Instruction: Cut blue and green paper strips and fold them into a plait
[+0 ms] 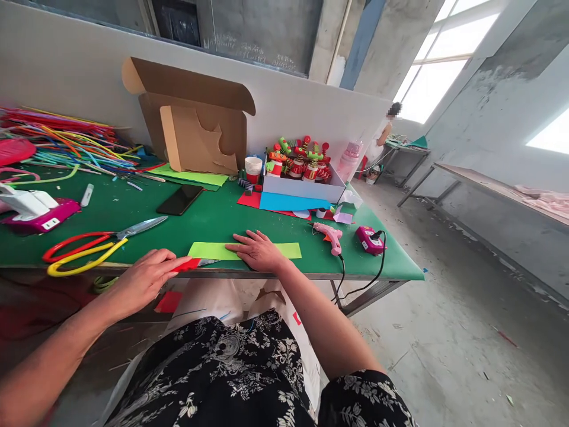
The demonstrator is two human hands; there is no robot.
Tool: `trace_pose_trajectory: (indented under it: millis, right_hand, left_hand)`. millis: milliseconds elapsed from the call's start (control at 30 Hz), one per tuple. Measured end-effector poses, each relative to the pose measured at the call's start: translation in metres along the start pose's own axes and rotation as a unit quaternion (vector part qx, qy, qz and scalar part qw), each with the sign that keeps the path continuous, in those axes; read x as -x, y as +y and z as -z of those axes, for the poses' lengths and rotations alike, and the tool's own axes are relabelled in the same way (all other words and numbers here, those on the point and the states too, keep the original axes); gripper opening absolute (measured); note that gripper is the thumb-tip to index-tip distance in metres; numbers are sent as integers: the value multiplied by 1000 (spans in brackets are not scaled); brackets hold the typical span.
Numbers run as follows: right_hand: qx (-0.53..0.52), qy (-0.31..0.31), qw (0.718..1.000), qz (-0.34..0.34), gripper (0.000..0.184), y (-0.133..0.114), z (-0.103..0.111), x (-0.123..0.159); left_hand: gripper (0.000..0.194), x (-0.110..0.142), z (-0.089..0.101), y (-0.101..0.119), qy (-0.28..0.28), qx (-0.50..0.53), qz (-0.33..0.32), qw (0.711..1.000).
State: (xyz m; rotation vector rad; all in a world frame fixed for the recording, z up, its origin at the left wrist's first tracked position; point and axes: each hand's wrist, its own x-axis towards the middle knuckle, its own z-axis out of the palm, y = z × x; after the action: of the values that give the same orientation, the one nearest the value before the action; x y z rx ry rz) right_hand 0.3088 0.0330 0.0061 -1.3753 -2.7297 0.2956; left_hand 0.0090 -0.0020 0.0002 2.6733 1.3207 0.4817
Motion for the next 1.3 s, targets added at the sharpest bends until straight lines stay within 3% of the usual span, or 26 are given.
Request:
trace_pose_trajectory:
  millis: [400, 1033, 1300]
  right_hand:
    - [-5, -7, 1000, -10, 47, -3, 3, 1]
    - [-14, -13, 1000, -23, 48, -3, 6, 1]
    - [-23, -16, 996, -81, 49, -29, 3, 0]
  left_hand:
    - [44, -3, -3, 2, 19, 7, -18, 1000]
    - [43, -18, -6, 17, 5, 1, -31, 1000]
    - [43, -11, -7, -3, 19, 1, -41, 999]
